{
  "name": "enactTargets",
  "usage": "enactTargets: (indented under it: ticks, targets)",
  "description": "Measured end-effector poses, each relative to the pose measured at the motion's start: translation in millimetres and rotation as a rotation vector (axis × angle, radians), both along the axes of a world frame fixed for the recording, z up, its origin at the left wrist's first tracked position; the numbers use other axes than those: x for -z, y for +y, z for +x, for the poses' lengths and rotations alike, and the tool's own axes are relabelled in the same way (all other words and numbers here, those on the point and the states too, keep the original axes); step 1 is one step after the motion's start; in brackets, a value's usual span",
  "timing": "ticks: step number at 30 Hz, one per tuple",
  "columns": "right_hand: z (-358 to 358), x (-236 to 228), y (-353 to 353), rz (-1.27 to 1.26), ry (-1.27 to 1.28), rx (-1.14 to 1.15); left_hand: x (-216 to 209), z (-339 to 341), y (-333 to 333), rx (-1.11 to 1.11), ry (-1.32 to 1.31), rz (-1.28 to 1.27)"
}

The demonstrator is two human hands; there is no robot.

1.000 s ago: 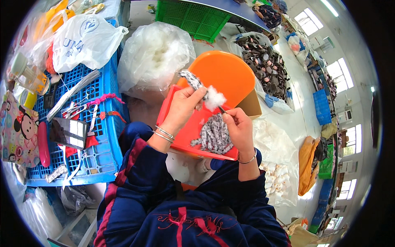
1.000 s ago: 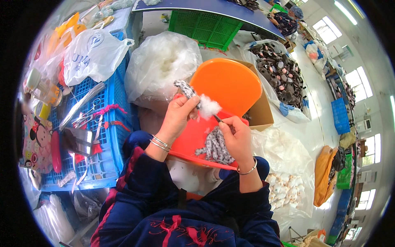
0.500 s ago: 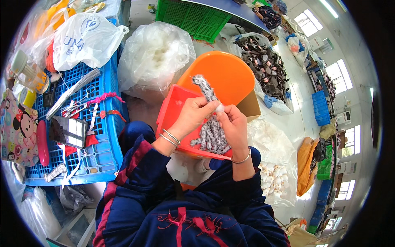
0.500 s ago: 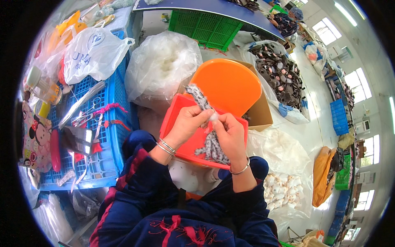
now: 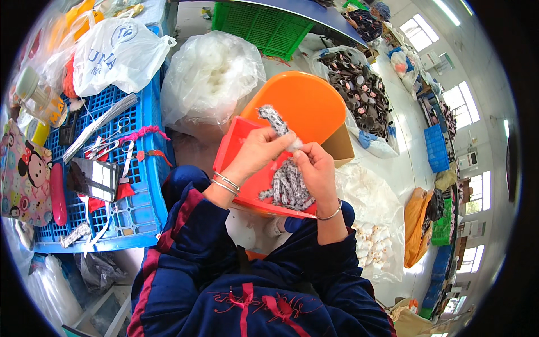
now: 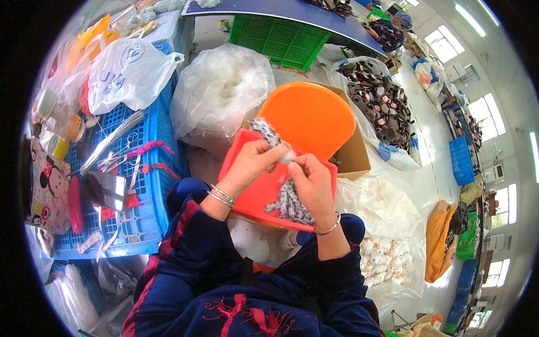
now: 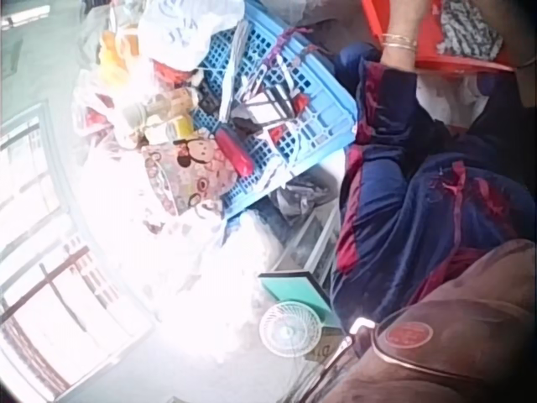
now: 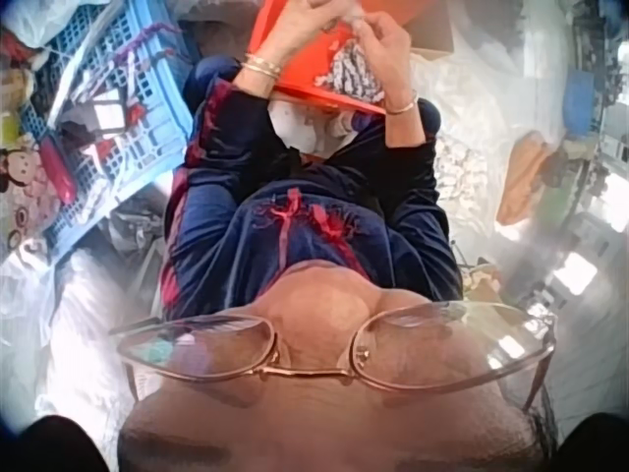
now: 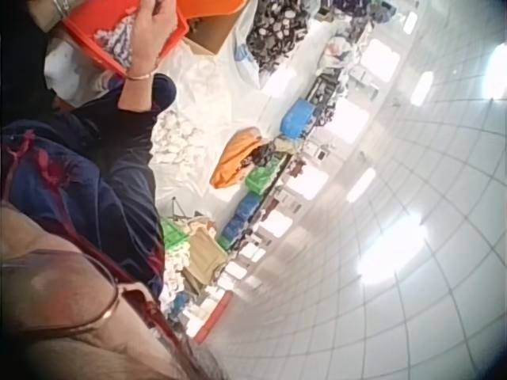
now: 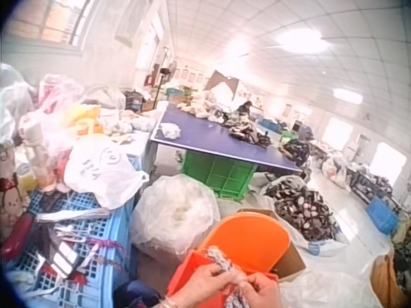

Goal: The person uses a metal tool to push white cotton-like filling into a grey and white knitted textile piece held in a red tray. The person repeatedly inserts the tool, adjusts the textile, and adds more filling from a nearby bag.

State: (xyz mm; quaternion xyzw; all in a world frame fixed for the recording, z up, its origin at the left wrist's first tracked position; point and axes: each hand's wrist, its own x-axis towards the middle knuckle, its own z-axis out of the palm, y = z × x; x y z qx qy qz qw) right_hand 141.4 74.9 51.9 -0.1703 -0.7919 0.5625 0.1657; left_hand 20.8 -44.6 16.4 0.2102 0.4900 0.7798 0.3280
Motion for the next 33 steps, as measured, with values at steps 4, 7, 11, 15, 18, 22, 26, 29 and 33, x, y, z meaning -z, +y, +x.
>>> enactTargets:
  ticks: [4,7,11,15,18,22,26,29,33]
  targets:
    - [0.3,-7.4,2.0,0.062,-0.006,-0.009,6.5,-6.7,-2.3,-0.032,0.050,-0.017]
    - [-0.5,-6.0,2.9,0.046,-0.025,-0.022,13.1,5.2,4.3,0.038,0.032,-0.012]
    - [1.0,-3.7,4.9,-0.028,-0.032,-0.015,12.2,3.4,4.2,0.110,0.034,-0.048]
    - [6.0,-13.4,12.0,0.148,-0.080,-0.046,7.6,-11.9,-1.8,-0.043,-0.032,0.125]
    - [10.1,-15.1,17.8,0.204,-0.123,-0.074,8.7,-10.9,-2.5,0.039,0.018,0.013]
    - [3.9,-14.0,9.6,-0.015,-0.096,-0.083,8.7,0.7,1.8,0.110,-0.019,0.041]
    - [-8.0,1.3,1.6,-0.127,-0.072,-0.029,17.0,-1.9,6.0,0.077,0.033,-0.070]
    - [-8.6,5.6,-0.9,-0.179,-0.060,0.004,17.1,-3.0,7.0,0.077,0.031,-0.093]
    - [-8.5,7.1,4.7,-0.175,-0.052,-0.057,15.8,-10.4,3.9,0.060,0.034,-0.097]
